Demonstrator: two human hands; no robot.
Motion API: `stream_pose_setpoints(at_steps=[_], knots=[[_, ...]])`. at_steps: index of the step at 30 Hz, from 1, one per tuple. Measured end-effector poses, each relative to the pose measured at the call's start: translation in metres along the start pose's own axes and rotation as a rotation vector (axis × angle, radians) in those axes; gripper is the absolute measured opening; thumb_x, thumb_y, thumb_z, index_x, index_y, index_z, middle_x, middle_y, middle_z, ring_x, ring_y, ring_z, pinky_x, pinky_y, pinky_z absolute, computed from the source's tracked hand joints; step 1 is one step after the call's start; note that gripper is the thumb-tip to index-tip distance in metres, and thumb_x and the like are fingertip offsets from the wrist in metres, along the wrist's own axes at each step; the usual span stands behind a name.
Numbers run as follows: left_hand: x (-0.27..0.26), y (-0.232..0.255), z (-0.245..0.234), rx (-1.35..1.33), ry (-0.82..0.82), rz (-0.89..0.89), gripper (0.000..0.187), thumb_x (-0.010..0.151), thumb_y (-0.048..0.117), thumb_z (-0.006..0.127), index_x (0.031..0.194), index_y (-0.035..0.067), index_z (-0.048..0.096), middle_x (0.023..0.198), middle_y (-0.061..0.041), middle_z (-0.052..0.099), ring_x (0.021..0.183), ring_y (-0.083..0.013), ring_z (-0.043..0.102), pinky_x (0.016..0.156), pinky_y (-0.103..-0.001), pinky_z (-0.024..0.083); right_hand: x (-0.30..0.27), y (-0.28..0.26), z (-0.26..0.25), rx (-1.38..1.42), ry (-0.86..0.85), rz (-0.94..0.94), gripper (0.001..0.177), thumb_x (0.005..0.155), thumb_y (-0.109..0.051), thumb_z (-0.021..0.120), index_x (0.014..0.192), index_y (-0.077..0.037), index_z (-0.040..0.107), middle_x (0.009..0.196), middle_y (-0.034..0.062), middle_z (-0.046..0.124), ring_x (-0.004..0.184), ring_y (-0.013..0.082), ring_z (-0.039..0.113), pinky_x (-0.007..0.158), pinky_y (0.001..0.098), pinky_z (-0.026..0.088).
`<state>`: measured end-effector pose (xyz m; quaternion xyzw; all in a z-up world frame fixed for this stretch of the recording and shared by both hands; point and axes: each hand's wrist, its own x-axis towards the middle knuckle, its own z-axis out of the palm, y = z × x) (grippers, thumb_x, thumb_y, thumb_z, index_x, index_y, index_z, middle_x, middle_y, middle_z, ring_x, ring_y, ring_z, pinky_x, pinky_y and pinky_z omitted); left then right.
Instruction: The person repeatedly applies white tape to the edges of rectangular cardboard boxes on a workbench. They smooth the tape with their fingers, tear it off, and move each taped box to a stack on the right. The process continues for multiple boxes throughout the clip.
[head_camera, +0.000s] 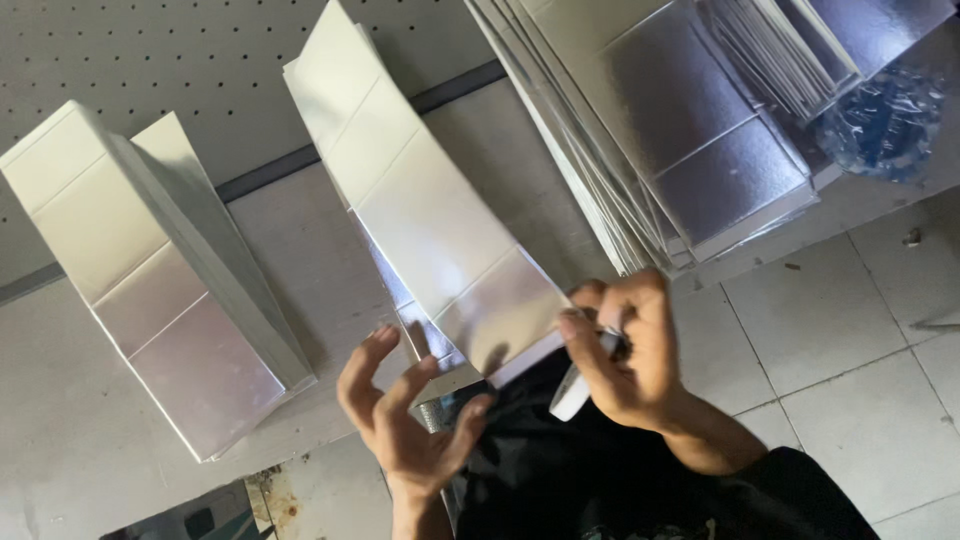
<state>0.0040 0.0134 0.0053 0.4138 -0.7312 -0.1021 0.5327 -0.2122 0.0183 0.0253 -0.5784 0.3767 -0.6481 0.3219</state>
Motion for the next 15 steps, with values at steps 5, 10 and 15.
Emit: stream_pose_setpoints(at_steps=[5, 10, 15], knots=[[0.013, 0.003, -0.004, 0.067, -0.122, -0.1, 0.041, 0.089, 0.041, 0.072, 0.117, 0.012, 0.062, 0.131, -0.014, 0.057, 0.126, -0.0331, 0.056, 0.108, -0.05, 0.049, 0.009, -0.043, -0.052, -0.204, 0.235, -0.109, 0.027, 0.095, 0.003, 0.053, 0.101, -0.017, 0.036, 0.066, -0.0036, 0.028, 0.049, 0.0073, 0.033, 0.044, 0.0217, 0.028], [0.002, -0.01, 0.01, 0.081, -0.174, -0.127, 0.027, 0.091, 0.03, 0.072, 0.11, 0.011, 0.069, 0.127, -0.014, 0.063, 0.124, -0.0329, 0.057, 0.106, -0.046, 0.051, 0.019, -0.045, -0.109, -0.56, 0.305, 0.078, 0.027, 0.105, -0.005, 0.057, 0.106, -0.01, 0.03, 0.075, 0.0034, 0.033, 0.058, 0.0077, 0.031, 0.055, 0.0243, 0.025], [0.001, -0.013, 0.012, 0.129, -0.094, -0.181, 0.019, 0.09, 0.022, 0.078, 0.105, 0.014, 0.068, 0.121, -0.007, 0.066, 0.116, -0.0295, 0.057, 0.101, -0.042, 0.049, 0.019, -0.029, -0.136, -0.898, 0.394, 0.214, 0.035, 0.112, 0.003, 0.071, 0.11, -0.003, 0.037, 0.079, 0.0122, 0.058, 0.061, 0.0139, 0.049, 0.06, 0.0281, 0.039]])
